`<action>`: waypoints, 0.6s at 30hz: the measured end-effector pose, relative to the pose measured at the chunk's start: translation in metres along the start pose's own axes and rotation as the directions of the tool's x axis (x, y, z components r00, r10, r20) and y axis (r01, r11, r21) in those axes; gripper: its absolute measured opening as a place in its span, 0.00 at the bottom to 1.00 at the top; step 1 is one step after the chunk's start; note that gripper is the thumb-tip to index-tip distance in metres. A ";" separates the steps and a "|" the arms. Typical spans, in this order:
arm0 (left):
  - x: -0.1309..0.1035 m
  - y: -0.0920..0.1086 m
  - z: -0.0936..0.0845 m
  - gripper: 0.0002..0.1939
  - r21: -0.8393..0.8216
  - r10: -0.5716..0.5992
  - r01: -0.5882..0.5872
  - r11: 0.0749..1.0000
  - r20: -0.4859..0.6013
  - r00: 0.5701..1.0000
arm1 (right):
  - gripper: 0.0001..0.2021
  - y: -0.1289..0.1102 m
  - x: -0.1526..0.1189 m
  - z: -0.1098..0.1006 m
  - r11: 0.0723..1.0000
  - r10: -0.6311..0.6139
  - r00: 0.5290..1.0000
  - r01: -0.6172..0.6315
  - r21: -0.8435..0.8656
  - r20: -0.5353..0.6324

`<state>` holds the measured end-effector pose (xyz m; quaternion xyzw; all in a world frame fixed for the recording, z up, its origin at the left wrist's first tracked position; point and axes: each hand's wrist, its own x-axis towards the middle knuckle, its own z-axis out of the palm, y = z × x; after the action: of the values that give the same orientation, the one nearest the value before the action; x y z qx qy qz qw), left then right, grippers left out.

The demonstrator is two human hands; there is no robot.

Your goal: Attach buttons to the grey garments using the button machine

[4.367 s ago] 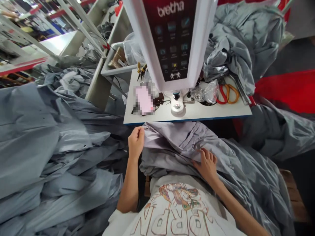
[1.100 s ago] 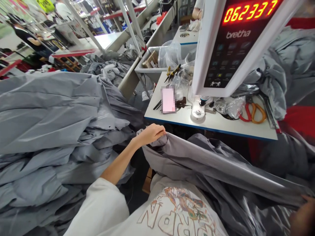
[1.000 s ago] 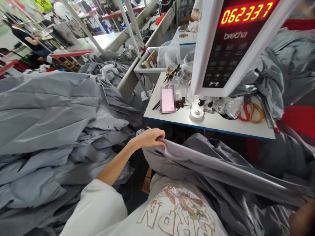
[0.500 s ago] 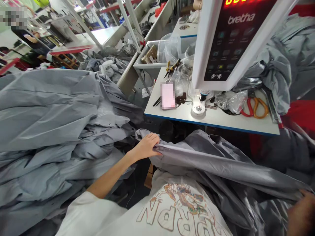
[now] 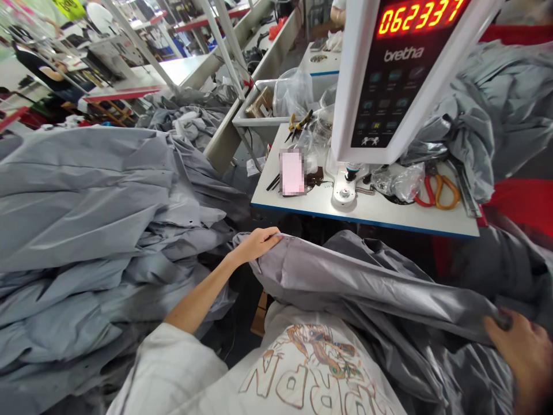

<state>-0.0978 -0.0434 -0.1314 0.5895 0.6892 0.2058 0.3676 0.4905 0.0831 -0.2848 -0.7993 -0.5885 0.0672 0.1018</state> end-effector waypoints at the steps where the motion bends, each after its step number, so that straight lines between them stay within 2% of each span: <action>1: 0.000 0.005 0.001 0.17 -0.008 0.008 -0.008 1.000 -0.013 1.000 | 0.30 -0.016 -0.001 0.000 0.999 -0.035 0.999 0.034 0.012 0.012; 2: 0.001 0.010 0.003 0.17 -0.013 0.021 -0.022 1.000 -0.023 1.000 | 0.32 -0.037 -0.007 -0.004 0.988 -0.140 0.990 0.140 0.069 -0.004; 3: 0.002 0.016 0.005 0.18 -0.016 0.037 -0.038 0.999 -0.024 0.999 | 0.32 -0.061 -0.016 -0.010 0.944 -0.287 0.958 0.286 0.167 -0.021; 5: 0.004 0.030 0.010 0.19 -0.029 0.072 -0.072 0.997 0.012 0.997 | 0.28 -0.120 -0.044 -0.029 0.761 -0.558 0.829 0.527 0.380 -0.033; 6: 0.005 0.037 0.013 0.20 -0.040 0.089 -0.087 0.995 0.050 0.995 | 0.26 -0.152 -0.061 -0.038 0.672 -0.641 0.767 0.570 0.473 -0.012; 8: 0.004 0.055 0.017 0.22 -0.067 0.121 -0.112 0.991 0.148 0.982 | 0.26 -0.214 -0.093 -0.052 0.512 -0.779 0.624 0.568 0.644 0.069; 10: 0.002 0.072 0.018 0.22 -0.087 0.154 -0.137 0.987 0.234 0.960 | 0.26 -0.265 -0.116 -0.060 0.392 -0.883 0.442 0.507 0.767 0.159; 12: 0.000 0.085 0.016 0.22 -0.097 0.182 -0.162 0.982 0.260 0.948 | 0.21 -0.298 -0.123 -0.064 0.347 -0.929 0.258 0.360 0.866 0.265; 13: 0.000 0.088 0.015 0.22 -0.107 0.189 -0.167 0.980 0.245 0.951 | 0.19 -0.307 -0.121 -0.066 0.352 -0.932 0.198 0.288 0.890 0.305; 14: 0.003 0.089 0.014 0.22 -0.127 0.189 -0.164 0.978 0.215 0.958 | 0.20 -0.312 -0.116 -0.067 0.368 -0.926 0.172 0.224 0.903 0.335; 16: 0.016 0.082 0.021 0.21 -0.202 0.171 -0.144 0.969 0.122 0.978 | 0.22 -0.311 -0.100 -0.071 0.403 -0.906 0.198 0.139 0.905 0.373; 18: 0.038 0.070 0.042 0.22 -0.323 0.143 -0.118 0.939 0.057 0.988 | 0.22 -0.299 -0.081 -0.074 0.449 -0.884 0.214 0.138 0.883 0.416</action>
<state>-0.0215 0.0021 -0.1184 0.5744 0.5911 0.3149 0.4706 0.2062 0.0851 -0.1413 -0.2575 -0.7279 0.6286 0.0936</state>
